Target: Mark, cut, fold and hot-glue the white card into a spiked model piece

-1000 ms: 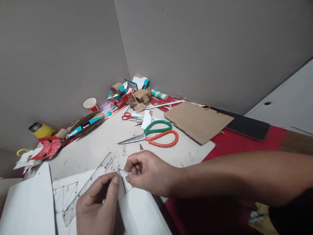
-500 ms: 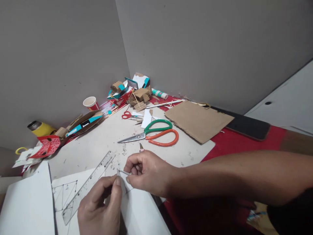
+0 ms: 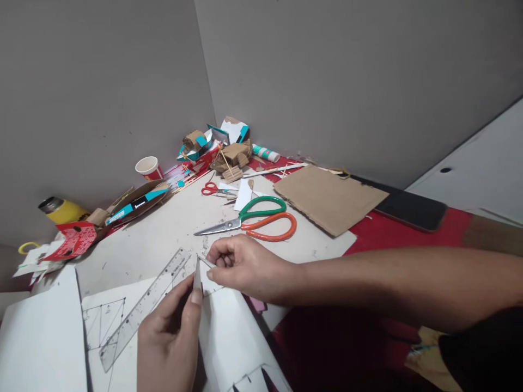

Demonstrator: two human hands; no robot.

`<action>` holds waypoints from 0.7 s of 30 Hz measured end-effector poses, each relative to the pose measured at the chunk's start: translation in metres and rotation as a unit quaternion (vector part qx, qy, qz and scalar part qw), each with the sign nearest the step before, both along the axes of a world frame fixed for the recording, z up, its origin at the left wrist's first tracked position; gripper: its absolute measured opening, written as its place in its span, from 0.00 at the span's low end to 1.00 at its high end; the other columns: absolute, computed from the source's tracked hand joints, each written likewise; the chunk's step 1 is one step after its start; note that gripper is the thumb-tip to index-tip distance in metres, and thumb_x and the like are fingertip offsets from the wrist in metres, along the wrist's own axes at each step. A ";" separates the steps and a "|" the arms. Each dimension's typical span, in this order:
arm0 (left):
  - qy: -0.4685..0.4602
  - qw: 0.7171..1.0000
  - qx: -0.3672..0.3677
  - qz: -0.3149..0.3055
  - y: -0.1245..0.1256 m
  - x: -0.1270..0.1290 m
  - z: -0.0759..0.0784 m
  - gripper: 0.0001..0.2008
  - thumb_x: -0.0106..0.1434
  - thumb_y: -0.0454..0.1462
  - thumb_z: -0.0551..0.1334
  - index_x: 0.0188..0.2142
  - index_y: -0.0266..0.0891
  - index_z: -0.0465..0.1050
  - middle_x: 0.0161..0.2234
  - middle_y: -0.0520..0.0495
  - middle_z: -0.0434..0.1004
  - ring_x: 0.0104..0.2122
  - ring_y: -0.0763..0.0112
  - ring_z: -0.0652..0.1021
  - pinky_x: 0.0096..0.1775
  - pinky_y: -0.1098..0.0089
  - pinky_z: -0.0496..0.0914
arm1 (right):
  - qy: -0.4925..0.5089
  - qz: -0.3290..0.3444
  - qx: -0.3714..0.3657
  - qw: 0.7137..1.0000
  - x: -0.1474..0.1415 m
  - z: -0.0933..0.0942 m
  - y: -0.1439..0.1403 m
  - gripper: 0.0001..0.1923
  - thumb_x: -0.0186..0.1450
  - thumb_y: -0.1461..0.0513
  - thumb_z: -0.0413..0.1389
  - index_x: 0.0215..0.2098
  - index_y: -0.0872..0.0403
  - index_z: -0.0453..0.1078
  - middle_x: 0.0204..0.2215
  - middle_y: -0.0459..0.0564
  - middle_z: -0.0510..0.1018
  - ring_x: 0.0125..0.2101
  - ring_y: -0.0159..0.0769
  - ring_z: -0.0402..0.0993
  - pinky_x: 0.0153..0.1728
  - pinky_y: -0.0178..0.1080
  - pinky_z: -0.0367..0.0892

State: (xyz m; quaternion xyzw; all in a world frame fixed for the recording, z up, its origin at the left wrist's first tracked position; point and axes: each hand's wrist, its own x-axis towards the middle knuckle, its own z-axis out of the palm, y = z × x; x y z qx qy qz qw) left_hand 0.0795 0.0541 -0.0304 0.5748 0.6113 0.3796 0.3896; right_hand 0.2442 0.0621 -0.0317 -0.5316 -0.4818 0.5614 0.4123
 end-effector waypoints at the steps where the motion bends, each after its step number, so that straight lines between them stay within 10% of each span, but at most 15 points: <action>1: -0.015 1.000 -0.026 -0.005 0.002 0.000 0.001 0.19 0.51 0.50 0.68 0.38 0.42 0.82 0.35 0.48 0.85 0.39 0.58 0.81 0.40 0.66 0.73 | -0.006 0.001 0.013 1.000 0.001 -0.002 0.001 0.04 0.57 0.67 0.56 0.30 0.54 0.66 0.18 0.36 0.63 0.15 0.23 0.56 0.15 0.28 0.51; 21: 0.004 0.997 -0.011 -0.075 -0.003 -0.006 0.002 0.11 0.52 0.46 0.68 0.30 0.41 0.81 0.21 0.52 0.77 0.22 0.68 0.75 0.26 0.73 0.70 | -0.237 0.014 0.201 0.950 0.000 0.009 -0.009 0.05 0.59 0.69 0.57 0.28 0.56 0.67 0.26 0.42 0.67 0.25 0.28 0.61 0.28 0.32 0.56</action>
